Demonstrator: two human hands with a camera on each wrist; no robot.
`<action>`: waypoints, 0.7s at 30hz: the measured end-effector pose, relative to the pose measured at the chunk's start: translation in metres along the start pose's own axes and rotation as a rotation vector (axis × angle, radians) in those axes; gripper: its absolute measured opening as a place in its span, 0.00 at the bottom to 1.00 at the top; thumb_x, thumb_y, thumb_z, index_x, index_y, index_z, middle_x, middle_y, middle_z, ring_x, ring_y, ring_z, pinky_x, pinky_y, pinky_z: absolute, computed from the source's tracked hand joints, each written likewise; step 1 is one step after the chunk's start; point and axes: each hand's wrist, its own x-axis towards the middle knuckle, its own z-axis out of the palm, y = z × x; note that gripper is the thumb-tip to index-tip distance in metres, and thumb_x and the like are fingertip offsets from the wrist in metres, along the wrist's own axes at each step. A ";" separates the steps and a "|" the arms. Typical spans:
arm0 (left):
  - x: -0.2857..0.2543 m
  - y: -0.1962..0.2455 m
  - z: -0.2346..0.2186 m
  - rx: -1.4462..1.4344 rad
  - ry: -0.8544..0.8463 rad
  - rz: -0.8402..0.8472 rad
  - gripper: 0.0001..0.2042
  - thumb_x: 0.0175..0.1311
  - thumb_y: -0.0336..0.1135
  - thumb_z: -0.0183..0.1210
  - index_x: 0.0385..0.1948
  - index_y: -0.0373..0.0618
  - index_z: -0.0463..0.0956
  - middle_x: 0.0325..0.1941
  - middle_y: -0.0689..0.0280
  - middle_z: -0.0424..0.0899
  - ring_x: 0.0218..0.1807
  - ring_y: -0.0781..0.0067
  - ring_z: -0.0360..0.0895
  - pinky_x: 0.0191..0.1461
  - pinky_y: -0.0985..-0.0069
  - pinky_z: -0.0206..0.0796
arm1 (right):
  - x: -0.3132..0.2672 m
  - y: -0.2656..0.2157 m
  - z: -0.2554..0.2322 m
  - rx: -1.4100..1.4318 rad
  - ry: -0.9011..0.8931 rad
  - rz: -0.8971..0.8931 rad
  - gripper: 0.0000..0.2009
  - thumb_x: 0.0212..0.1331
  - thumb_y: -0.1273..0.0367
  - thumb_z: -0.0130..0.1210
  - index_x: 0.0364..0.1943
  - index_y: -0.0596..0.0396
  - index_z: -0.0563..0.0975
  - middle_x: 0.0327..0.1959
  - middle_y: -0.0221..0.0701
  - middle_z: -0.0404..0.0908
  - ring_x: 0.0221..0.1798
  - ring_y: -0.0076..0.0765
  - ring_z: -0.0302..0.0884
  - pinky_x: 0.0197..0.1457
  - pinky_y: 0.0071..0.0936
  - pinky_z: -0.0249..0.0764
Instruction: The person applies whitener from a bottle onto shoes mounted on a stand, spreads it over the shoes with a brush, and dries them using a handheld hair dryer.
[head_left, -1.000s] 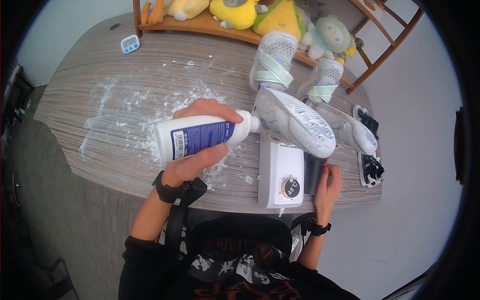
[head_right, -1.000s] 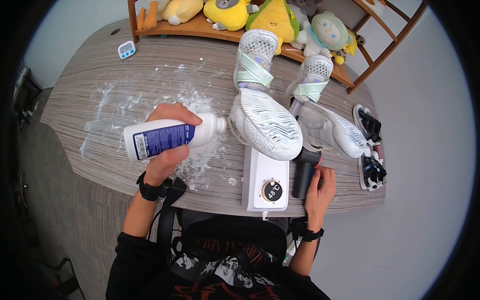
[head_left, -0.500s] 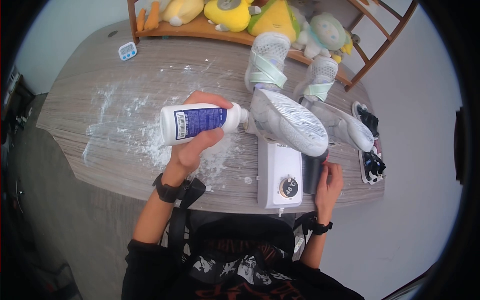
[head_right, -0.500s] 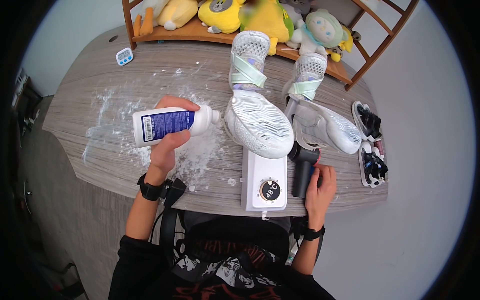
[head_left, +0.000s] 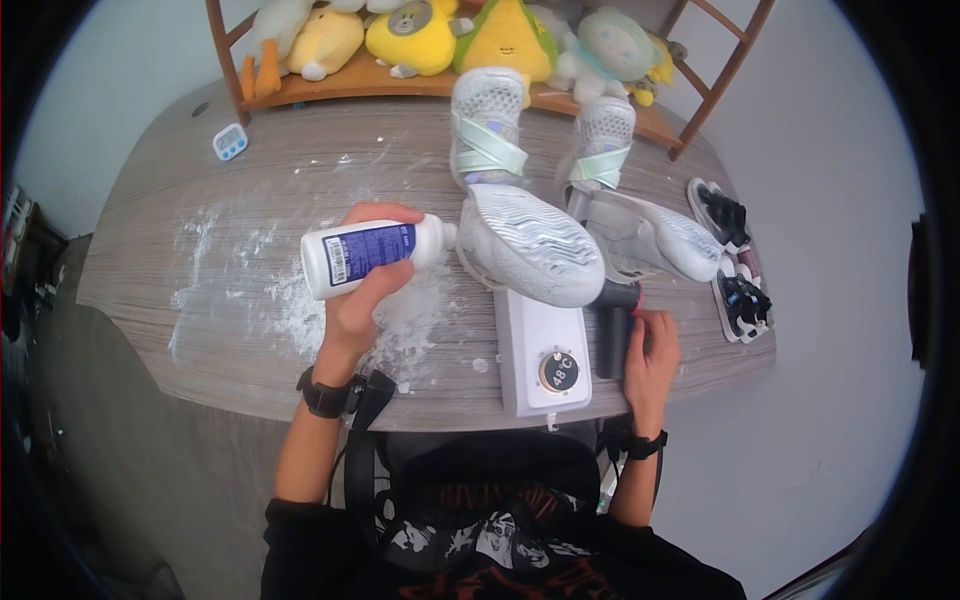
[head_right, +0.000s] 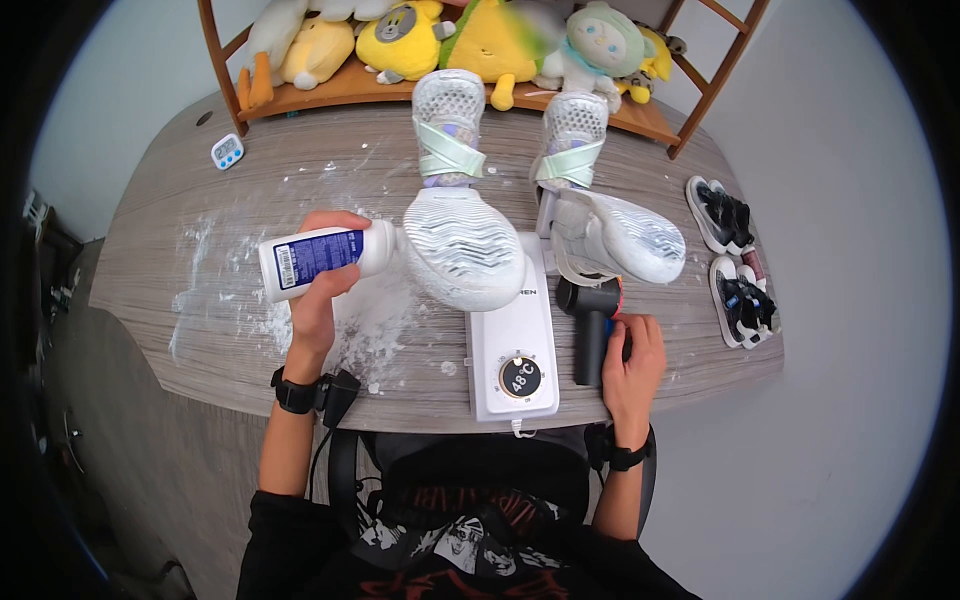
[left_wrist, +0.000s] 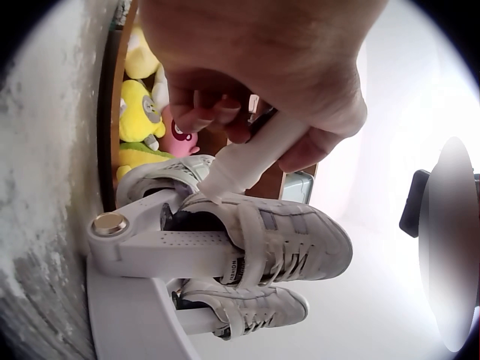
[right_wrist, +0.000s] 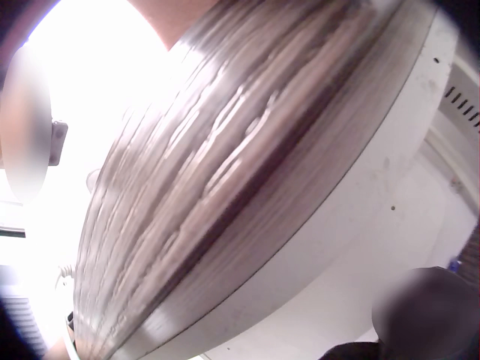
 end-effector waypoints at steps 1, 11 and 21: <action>0.000 0.000 -0.001 -0.001 -0.015 -0.001 0.20 0.51 0.31 0.60 0.49 0.43 0.80 0.48 0.65 0.81 0.46 0.78 0.76 0.51 0.80 0.67 | 0.000 -0.001 -0.001 0.003 0.002 0.000 0.06 0.68 0.74 0.51 0.41 0.61 0.79 0.39 0.42 0.78 0.44 0.53 0.77 0.50 0.40 0.72; 0.000 -0.014 0.001 0.057 0.045 -0.045 0.20 0.51 0.30 0.60 0.49 0.43 0.80 0.45 0.70 0.80 0.41 0.83 0.73 0.46 0.84 0.64 | 0.000 0.008 -0.001 0.022 0.060 -0.028 0.04 0.65 0.75 0.55 0.38 0.59 0.80 0.37 0.39 0.78 0.41 0.50 0.76 0.46 0.41 0.71; -0.001 -0.023 0.005 0.077 0.035 -0.089 0.20 0.53 0.31 0.59 0.51 0.42 0.78 0.37 0.71 0.78 0.30 0.87 0.67 0.33 0.86 0.59 | 0.000 0.010 -0.005 0.031 0.080 -0.041 0.04 0.62 0.75 0.56 0.37 0.59 0.80 0.37 0.39 0.78 0.42 0.52 0.76 0.46 0.43 0.72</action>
